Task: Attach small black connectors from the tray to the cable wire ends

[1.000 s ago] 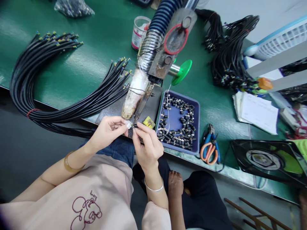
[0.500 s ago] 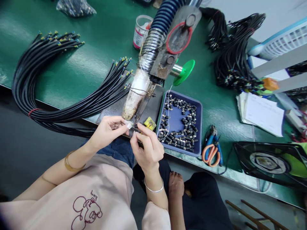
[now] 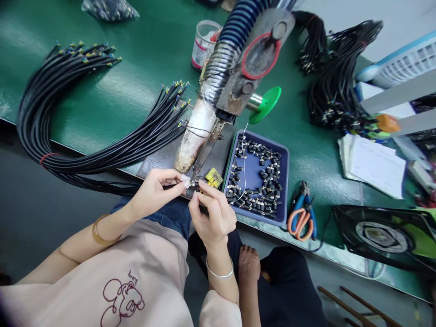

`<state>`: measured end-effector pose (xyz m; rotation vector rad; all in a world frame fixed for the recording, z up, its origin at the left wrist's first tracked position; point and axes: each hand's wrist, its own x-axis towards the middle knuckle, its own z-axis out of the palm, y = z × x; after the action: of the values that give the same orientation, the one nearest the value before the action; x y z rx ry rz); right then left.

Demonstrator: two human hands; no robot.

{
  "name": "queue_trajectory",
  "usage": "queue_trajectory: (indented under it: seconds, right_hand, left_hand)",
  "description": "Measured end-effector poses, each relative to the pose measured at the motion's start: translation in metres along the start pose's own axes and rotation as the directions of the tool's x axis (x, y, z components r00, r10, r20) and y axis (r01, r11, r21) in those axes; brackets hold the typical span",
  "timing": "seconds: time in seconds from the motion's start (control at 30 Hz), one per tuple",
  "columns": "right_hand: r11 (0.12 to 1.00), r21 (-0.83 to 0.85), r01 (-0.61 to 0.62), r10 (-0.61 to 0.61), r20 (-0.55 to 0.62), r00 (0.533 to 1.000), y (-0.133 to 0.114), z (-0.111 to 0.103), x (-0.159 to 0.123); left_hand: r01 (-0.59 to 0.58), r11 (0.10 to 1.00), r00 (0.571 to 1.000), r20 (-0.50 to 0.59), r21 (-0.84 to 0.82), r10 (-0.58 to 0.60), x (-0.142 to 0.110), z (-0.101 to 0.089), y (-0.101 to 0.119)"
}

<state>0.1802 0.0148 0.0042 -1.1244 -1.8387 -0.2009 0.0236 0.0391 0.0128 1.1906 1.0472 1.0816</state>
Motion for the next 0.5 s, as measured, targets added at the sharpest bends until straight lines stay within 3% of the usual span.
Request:
queue_trajectory:
  seconds: [0.23,0.3,0.37,0.43,0.5]
  right_hand:
    - [1.0,0.028,-0.003,0.003,0.0,1.0,0.003,0.003,-0.002]
    - [0.998,0.053,-0.046,0.046,0.016,0.999,0.003,-0.002,-0.002]
    - [0.991,0.072,-0.111,0.108,0.047,0.993,-0.001,-0.02,-0.004]
    - [0.984,0.075,-0.159,0.153,0.085,0.985,-0.007,-0.053,-0.012]
    - [0.981,0.088,-0.174,0.165,0.094,0.982,-0.013,-0.098,-0.026]
  left_hand:
    - [0.012,0.999,0.999,0.045,0.033,-0.014,-0.003,0.0,0.002]
    - [0.027,0.999,0.995,0.097,0.036,-0.03,-0.005,-0.001,0.003]
    - [0.022,0.997,0.978,0.204,0.078,-0.038,-0.011,-0.002,0.0]
    - [-0.032,0.979,0.921,0.386,0.201,-0.049,-0.022,-0.002,-0.008]
    - [-0.133,0.934,0.79,0.604,0.332,-0.102,-0.038,-0.003,-0.021]
